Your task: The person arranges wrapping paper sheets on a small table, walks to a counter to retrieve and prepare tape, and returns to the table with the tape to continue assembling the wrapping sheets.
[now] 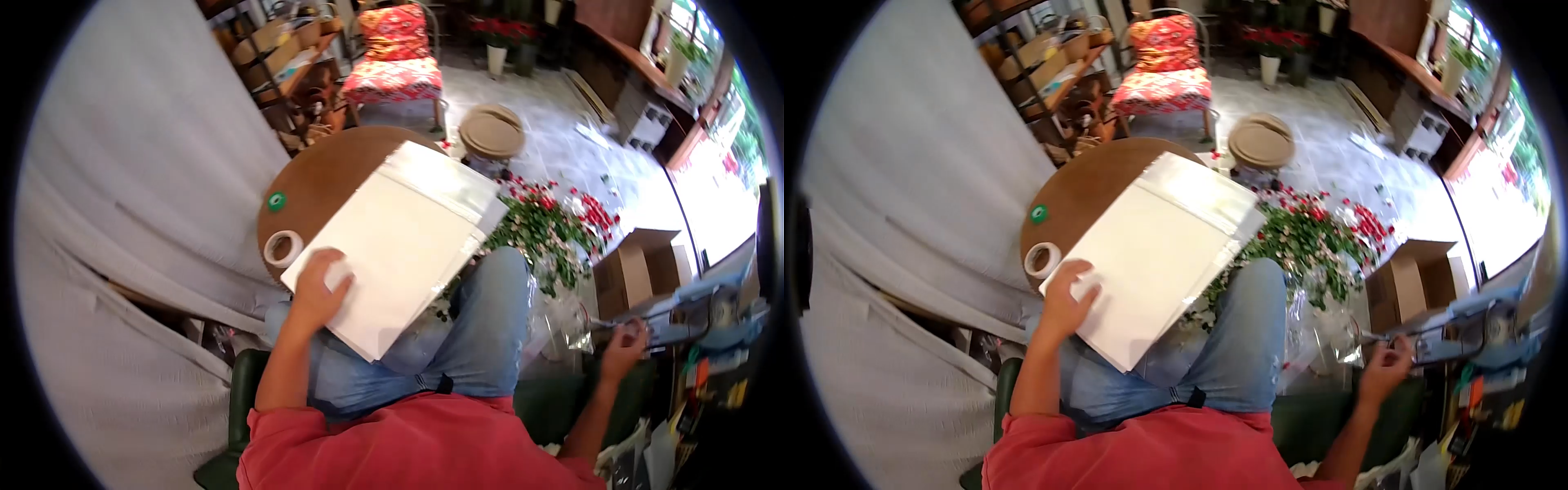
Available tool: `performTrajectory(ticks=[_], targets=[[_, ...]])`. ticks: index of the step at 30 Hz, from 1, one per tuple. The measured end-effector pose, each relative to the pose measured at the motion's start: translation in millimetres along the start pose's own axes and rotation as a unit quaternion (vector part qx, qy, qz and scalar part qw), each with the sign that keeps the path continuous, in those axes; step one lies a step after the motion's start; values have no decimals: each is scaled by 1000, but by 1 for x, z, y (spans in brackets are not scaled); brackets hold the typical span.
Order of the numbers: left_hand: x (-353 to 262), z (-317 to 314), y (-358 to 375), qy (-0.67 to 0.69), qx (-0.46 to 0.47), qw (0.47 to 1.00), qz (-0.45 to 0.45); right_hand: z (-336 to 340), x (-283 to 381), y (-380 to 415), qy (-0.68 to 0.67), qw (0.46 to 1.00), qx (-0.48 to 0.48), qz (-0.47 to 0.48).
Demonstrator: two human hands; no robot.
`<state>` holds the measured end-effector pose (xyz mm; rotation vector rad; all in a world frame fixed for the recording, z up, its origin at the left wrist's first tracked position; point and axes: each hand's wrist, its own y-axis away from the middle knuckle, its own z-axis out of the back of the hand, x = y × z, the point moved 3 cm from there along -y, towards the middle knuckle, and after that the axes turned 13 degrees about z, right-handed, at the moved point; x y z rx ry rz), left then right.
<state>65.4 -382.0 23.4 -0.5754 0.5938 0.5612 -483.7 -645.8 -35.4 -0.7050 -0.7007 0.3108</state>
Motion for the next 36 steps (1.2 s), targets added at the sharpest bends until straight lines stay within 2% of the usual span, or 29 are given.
performTrajectory(ticks=[1,2,3,4,5,6,7,8,9,11,17,23,25,28,29,30,31,33,36], targets=[[16,16,-9,-60,-65,996,11,-34,28,9,-188,979,51,-67],[43,22,-14,-98,-114,988,44,-54,70,18,-233,959,134,-94],[68,30,-18,-135,-134,977,92,-87,92,41,-299,933,184,-78],[89,35,-21,-171,-152,963,140,-105,138,56,-399,878,234,-125],[108,36,-22,-171,-157,962,144,-138,155,79,-376,879,286,-69],[129,36,-22,-179,-160,951,195,-145,197,82,-377,841,364,-133],[142,37,-23,-185,-161,938,246,-165,216,90,-360,819,418,-157],[146,39,-25,-183,-164,937,247,-187,229,98,-342,794,468,-181],[151,37,-26,-158,-134,940,270,-196,240,98,-340,796,469,-179],[163,31,-29,-129,-106,941,295,-216,259,107,-456,632,514,-360],[183,21,-55,-101,-120,962,223,-230,293,124,-507,631,459,-367],[188,36,-106,-126,-63,974,175,-234,312,132,-504,639,461,-355],[206,51,-136,-55,-84,971,217,-234,313,132,-500,641,470,-344],[254,49,-177,-66,-115,961,245,-234,322,133,-475,646,498,-329],[260,47,-188,-62,-104,965,232,-234,327,132,-466,653,514,-304],[269,45,-195,-87,-60,960,260,-231,330,126,-469,659,501,-309],[270,46,-202,-116,-21,949,292,-223,339,118,-441,671,519,-294],[272,46,-209,-117,-27,949,291,-226,347,118,-392,669,569,-274],[251,60,-192,-113,-91,934,326,-230,353,121,-355,663,611,-245]])
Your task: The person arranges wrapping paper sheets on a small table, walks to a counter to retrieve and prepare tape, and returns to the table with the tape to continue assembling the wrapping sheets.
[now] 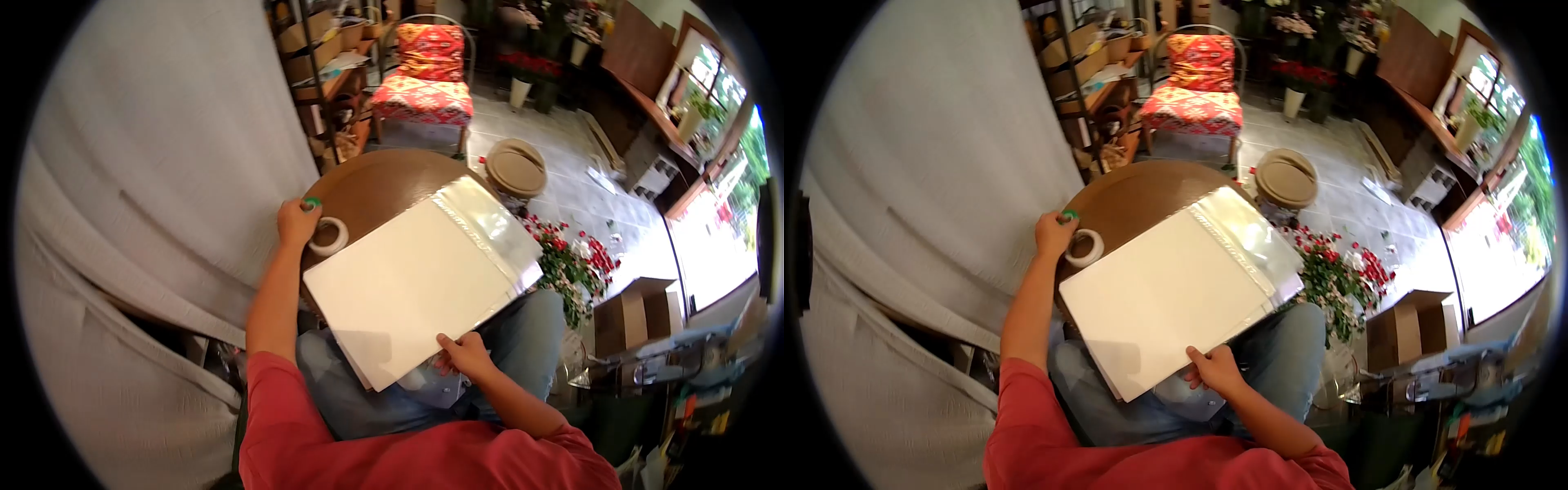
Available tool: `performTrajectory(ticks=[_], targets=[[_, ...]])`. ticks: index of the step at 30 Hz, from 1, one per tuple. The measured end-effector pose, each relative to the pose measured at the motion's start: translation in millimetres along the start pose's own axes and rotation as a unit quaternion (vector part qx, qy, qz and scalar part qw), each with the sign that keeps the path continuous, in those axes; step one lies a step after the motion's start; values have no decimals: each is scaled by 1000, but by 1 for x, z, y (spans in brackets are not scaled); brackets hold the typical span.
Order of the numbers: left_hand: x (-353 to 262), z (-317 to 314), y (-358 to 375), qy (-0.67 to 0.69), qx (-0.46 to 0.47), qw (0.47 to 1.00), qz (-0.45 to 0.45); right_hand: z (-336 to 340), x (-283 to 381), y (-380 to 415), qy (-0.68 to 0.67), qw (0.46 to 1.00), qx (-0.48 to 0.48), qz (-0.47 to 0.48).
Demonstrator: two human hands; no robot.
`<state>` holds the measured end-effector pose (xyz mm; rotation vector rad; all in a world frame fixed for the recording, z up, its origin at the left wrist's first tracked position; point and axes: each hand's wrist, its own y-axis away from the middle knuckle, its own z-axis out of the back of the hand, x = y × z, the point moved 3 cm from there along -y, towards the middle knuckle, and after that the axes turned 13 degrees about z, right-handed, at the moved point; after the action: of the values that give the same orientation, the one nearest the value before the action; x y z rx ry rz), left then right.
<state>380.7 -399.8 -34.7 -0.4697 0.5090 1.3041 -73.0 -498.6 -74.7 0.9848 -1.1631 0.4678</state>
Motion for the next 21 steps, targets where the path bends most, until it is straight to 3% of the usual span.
performTrajectory(ticks=[2,3,5,6,7,8,9,10,11,13,14,17,19,21], targets=[[5,17,7,146,-173,970,-89,-1,-1,-3,19,1000,10,1],[11,22,11,166,-156,969,-92,-1,0,-4,42,998,48,-19],[18,27,32,304,-37,946,-104,6,4,4,73,989,123,-38],[17,26,51,364,62,913,-175,9,6,7,127,978,157,-55],[-10,43,97,363,116,899,-217,9,-3,7,110,978,175,22],[-19,44,132,309,130,908,-251,9,19,17,111,980,163,36],[-31,45,170,313,200,896,-243,7,10,13,33,989,129,60],[-28,44,196,150,119,897,-398,9,24,18,-31,989,123,81],[-52,50,243,122,179,892,-397,4,23,16,-105,977,107,151],[-70,37,309,133,280,842,-442,4,36,35,-210,953,95,195],[-73,25,329,142,298,809,-486,12,26,39,-218,953,65,197],[-81,8,348,154,316,795,-494,37,11,55,-159,961,5,225],[-85,8,335,147,279,805,-502,77,-6,65,-128,950,-142,245],[-76,8,324,141,287,825,-466,138,-37,93,-68,927,-321,182]])
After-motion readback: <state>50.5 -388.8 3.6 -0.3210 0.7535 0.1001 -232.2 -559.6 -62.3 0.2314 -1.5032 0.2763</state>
